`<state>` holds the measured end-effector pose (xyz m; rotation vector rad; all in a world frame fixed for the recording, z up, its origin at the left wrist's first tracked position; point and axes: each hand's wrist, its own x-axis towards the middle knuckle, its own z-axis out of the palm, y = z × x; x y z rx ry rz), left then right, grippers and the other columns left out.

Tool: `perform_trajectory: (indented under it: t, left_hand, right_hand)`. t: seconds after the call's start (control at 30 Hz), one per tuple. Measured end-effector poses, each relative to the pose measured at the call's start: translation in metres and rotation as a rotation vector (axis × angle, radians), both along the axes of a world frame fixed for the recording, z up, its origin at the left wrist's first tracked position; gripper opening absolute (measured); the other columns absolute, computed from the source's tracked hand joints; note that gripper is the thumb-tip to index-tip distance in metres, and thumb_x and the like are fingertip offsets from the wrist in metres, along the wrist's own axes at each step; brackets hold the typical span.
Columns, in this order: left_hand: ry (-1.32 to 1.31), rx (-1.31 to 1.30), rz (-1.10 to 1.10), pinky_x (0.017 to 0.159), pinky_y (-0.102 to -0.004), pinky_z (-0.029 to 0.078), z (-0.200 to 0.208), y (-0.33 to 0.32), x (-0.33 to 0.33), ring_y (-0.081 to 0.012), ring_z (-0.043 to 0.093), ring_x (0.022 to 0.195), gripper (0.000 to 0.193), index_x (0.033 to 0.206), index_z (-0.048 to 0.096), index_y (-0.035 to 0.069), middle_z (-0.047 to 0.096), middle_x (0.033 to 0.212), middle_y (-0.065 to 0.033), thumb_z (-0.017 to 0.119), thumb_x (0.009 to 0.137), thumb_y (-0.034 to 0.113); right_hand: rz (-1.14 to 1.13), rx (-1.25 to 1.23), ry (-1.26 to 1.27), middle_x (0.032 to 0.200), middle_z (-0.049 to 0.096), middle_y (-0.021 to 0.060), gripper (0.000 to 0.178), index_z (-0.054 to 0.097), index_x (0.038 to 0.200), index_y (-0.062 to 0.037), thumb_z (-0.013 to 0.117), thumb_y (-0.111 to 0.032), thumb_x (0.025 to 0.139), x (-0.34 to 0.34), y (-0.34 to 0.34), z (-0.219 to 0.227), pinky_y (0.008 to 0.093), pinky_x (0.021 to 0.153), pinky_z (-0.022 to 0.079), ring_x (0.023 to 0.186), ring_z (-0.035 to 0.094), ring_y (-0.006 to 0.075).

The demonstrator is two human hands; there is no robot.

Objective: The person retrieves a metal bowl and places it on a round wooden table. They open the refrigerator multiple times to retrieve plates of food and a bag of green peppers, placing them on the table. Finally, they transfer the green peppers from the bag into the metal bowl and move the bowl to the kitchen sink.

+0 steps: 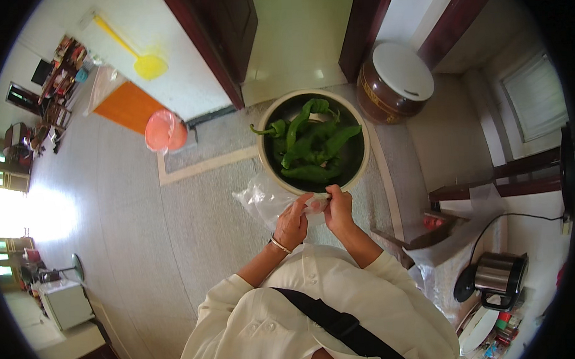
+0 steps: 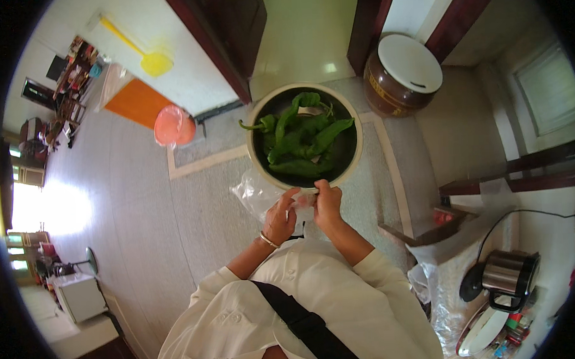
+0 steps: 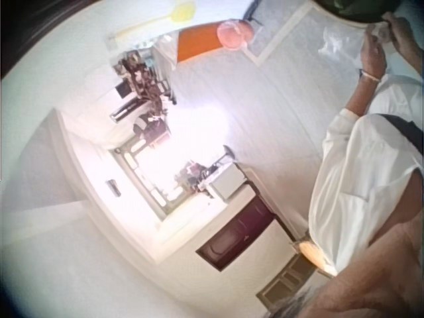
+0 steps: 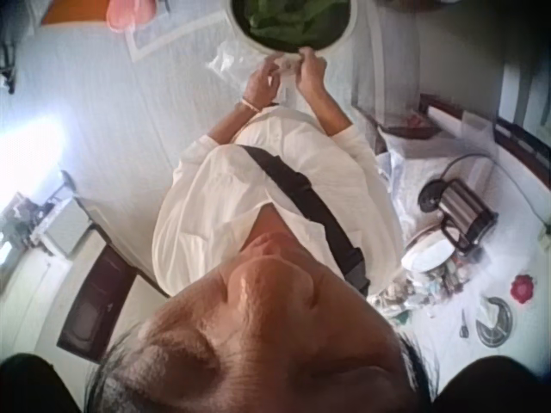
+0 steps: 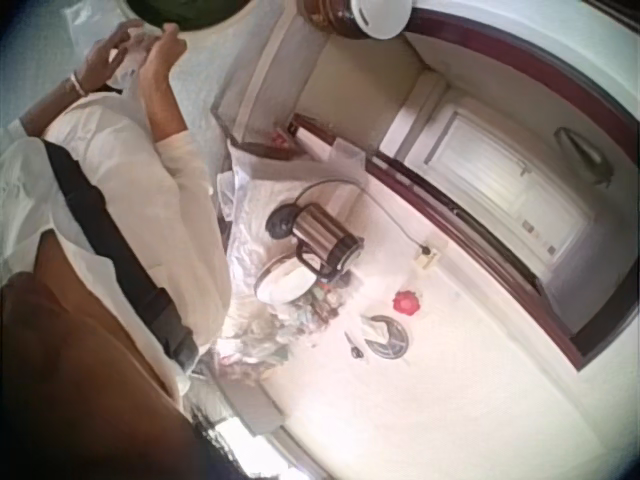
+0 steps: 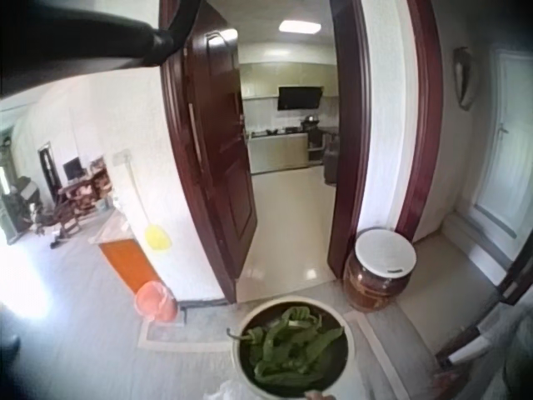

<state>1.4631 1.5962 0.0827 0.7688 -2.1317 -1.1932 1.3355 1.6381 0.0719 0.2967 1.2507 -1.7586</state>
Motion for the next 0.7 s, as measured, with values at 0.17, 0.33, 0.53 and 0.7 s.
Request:
perform_trajectory:
  t: [0.17,0.33,0.53,0.7]
  left_hand:
    - [-0.211,-0.360,-0.207,0.065,-0.0356,0.043,0.010,-0.147,-0.051,-0.0241,0.053,0.069,0.046,0.108,0.054,0.010,0.054,0.072,-0.0065,0.048,0.065,-0.004]
    - [-0.182,-0.580,-0.341,0.062,-0.0313,0.040,-0.003,-0.268,-0.112,-0.0195,0.049,0.067,0.045,0.104,0.058,0.014,0.045,0.066,-0.0019,0.053,0.061,0.002]
    - [-0.140,-0.495,-0.305,0.066,-0.0312,0.045,-0.021,-0.389,-0.207,-0.0220,0.051,0.075,0.037,0.098,0.059,0.008,0.048,0.073,-0.0050,0.050,0.064,-0.001]
    - [-0.162,-0.458,-0.241,0.065,-0.0319,0.046,-0.025,-0.503,-0.297,-0.0236,0.052,0.077,0.037,0.096,0.059,0.006,0.050,0.076,-0.0074,0.050,0.062,-0.005]
  right_hand:
    - [0.032,-0.030,-0.053,0.070,0.058,0.0193,0.019,0.045,0.080,0.0073,0.045,-0.012,0.079,-0.072,-0.103,-0.010,0.0414,0.055,0.053,0.059,0.061,0.0328]
    - [0.096,-0.042,-0.110,0.083,0.059,0.0220,0.025,0.044,0.091,0.0089,0.040,-0.014,0.082,-0.128,-0.184,-0.010,0.0416,0.058,0.055,0.069,0.063,0.0339]
    - [0.058,0.029,-0.105,0.073,0.058,0.0199,0.021,0.047,0.080,0.0068,0.043,-0.014,0.081,-0.218,-0.301,-0.036,0.0366,0.048,0.052,0.059,0.060,0.0303]
    - [0.090,0.077,-0.099,0.047,0.040,0.0049,0.021,0.041,0.059,-0.0031,0.049,-0.011,0.077,-0.321,-0.422,-0.050,0.0258,0.031,0.026,0.033,0.037,0.0137]
